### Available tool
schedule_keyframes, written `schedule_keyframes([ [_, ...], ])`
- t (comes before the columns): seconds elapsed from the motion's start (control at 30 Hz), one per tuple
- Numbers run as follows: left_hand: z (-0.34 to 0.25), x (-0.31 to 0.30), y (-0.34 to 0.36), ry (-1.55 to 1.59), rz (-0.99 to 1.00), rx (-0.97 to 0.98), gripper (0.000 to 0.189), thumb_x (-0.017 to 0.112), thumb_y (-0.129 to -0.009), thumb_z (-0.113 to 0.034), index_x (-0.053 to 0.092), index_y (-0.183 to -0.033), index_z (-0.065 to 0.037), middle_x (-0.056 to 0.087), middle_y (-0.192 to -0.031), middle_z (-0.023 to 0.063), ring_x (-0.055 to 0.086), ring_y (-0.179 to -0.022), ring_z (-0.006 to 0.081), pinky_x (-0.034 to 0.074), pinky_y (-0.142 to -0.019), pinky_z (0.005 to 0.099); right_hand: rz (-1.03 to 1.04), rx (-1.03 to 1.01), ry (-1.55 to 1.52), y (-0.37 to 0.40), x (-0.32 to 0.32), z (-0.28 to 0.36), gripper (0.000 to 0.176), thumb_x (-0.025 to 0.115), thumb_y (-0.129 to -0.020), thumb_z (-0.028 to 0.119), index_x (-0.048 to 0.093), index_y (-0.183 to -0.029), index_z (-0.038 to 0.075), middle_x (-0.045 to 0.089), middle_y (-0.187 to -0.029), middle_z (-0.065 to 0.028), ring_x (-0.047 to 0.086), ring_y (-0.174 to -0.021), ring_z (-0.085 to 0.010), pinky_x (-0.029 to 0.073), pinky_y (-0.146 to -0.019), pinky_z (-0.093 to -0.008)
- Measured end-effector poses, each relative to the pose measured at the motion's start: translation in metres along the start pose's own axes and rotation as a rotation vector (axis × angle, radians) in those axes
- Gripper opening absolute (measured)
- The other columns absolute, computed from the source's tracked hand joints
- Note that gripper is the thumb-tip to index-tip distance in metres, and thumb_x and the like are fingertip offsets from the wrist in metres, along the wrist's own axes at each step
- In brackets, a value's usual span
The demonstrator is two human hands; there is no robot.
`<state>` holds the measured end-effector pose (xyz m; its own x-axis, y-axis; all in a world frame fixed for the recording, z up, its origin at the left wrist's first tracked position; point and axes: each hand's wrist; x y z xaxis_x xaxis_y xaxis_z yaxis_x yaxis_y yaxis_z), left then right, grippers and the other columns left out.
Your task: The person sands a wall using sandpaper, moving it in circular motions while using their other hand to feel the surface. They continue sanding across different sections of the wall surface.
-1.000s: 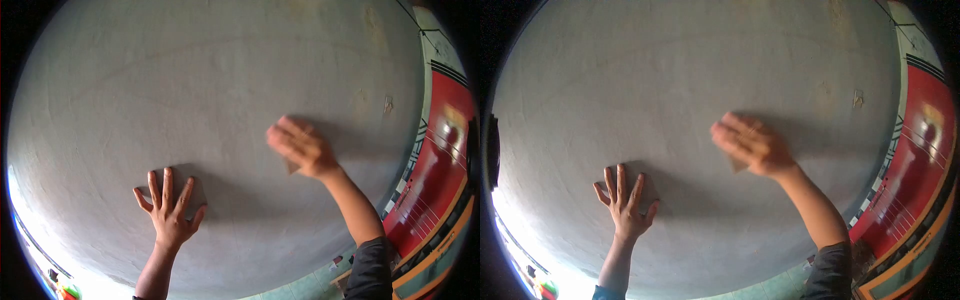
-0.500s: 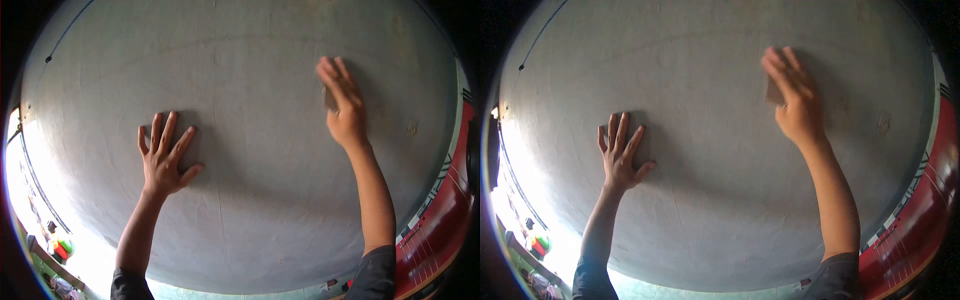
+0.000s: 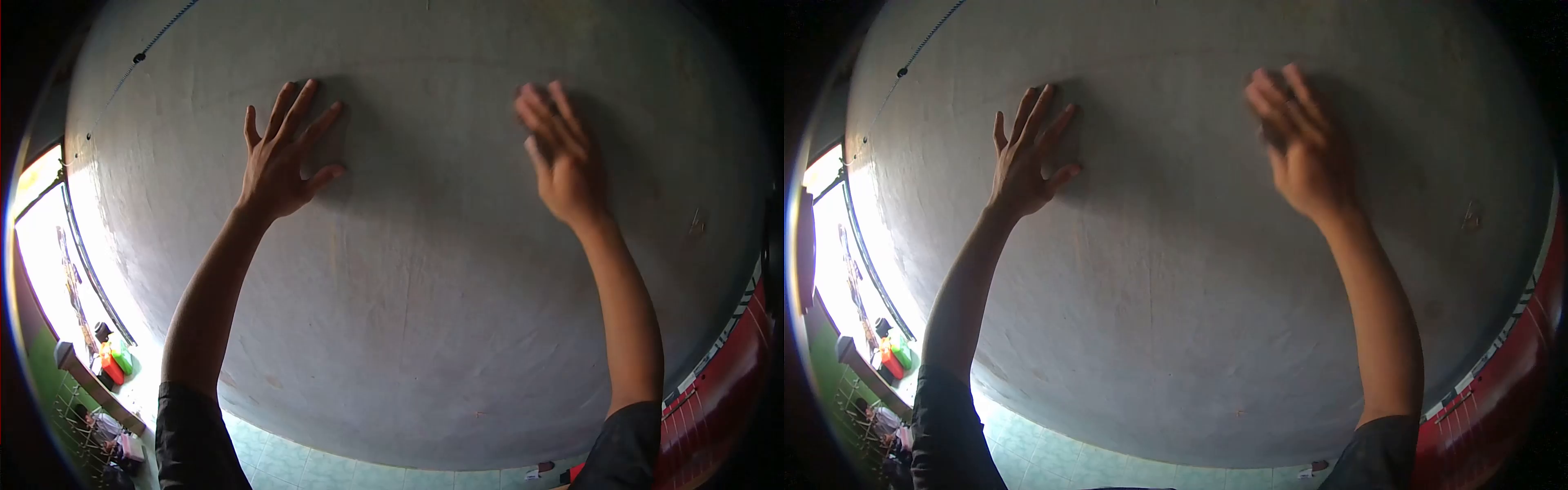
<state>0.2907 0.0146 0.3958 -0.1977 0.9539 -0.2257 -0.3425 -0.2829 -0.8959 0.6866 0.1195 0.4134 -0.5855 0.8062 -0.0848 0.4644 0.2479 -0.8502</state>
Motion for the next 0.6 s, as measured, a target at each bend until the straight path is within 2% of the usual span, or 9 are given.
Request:
schedule_keyframes([
  [0.1, 0.018, -0.002, 0.007, -0.006, 0.032, -0.014, 0.089, 0.081, -0.081, -0.053, 0.04, -0.158, -0.038, 0.018, -0.173, 0.0022, 0.013, -0.16, 0.0272, 0.006, -0.125, 0.0682, -0.177, 0.155, 0.102, -0.015, 0.012, 0.001, 0.049, 0.068, -0.092, 0.004, 0.062, -0.14, 0.01, 0.056, -0.153, -0.0042, 0.045, -0.147, -0.0328, 0.041, -0.119, -0.0447],
  [0.13, 0.026, -0.001, 0.012, -0.005, 0.04, -0.018, 0.089, 0.082, -0.081, -0.053, 0.04, -0.158, -0.038, 0.018, -0.173, 0.0022, 0.013, -0.16, 0.0272, 0.006, -0.125, 0.068, -0.183, 0.139, 0.037, -0.019, 0.016, 0.018, 0.046, 0.068, -0.09, 0.003, 0.065, -0.136, 0.007, 0.057, -0.152, -0.0053, 0.045, -0.147, -0.0322, 0.04, -0.119, -0.0478],
  [0.23, 0.056, -0.001, 0.029, -0.023, 0.065, -0.024, 0.09, 0.078, -0.083, -0.055, 0.037, -0.16, -0.035, 0.016, -0.174, 0.0031, 0.011, -0.161, 0.0283, 0.005, -0.126, 0.0658, 0.152, -0.13, -0.038, -0.027, 0.019, 0.078, 0.048, 0.067, -0.09, -0.001, 0.064, -0.137, 0.009, 0.058, -0.151, -0.0048, 0.046, -0.146, -0.032, 0.04, -0.118, -0.0511],
  [0.33, 0.091, -0.016, 0.045, -0.052, 0.147, -0.044, 0.089, 0.078, -0.084, -0.052, 0.037, -0.16, -0.033, 0.014, -0.174, 0.0038, 0.01, -0.161, 0.0286, 0.005, -0.126, 0.0645, 0.251, -0.193, -0.103, -0.048, 0.031, 0.096, 0.051, 0.066, -0.088, -0.005, 0.064, -0.137, 0.009, 0.058, -0.151, -0.0046, 0.047, -0.146, -0.0321, 0.04, -0.117, -0.0531],
  [0.43, 0.116, -0.016, 0.06, -0.043, 0.131, -0.081, 0.087, 0.081, -0.083, -0.045, 0.04, -0.159, -0.035, 0.015, -0.174, 0.0029, 0.01, -0.161, 0.0277, 0.006, -0.126, 0.0653, 0.044, -0.034, -0.011, -0.071, 0.034, 0.076, 0.053, 0.065, -0.088, -0.007, 0.063, -0.138, 0.01, 0.058, -0.151, -0.0033, 0.047, -0.146, -0.0306, 0.04, -0.117, -0.0518],
  [0.53, 0.138, -0.013, 0.075, -0.013, 0.1, -0.086, 0.085, 0.082, -0.083, -0.043, 0.041, -0.158, -0.036, 0.016, -0.174, 0.0024, 0.011, -0.161, 0.0273, 0.006, -0.126, 0.0651, -0.265, 0.18, 0.013, -0.086, 0.055, 0.077, 0.054, 0.063, -0.087, -0.009, 0.063, -0.138, 0.011, 0.058, -0.151, -0.0035, 0.047, -0.146, -0.029, 0.04, -0.117, -0.0508],
  [0.6, 0.149, -0.013, 0.084, 0.01, 0.101, -0.068, 0.085, 0.082, -0.083, -0.043, 0.041, -0.158, -0.036, 0.016, -0.174, 0.0024, 0.011, -0.161, 0.0272, 0.006, -0.126, 0.0645, -0.126, 0.072, 0.02, -0.088, 0.065, 0.115, 0.054, 0.062, -0.087, -0.009, 0.063, -0.138, 0.011, 0.058, -0.151, -0.0043, 0.048, -0.146, -0.0286, 0.041, -0.116, -0.0499],
])
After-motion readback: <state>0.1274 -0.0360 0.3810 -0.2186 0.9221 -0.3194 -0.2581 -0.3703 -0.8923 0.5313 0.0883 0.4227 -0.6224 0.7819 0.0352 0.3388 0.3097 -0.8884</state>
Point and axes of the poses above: each hand's wrist, its own y-axis away from the middle knuckle, its own x-axis out of the palm, z = x × y
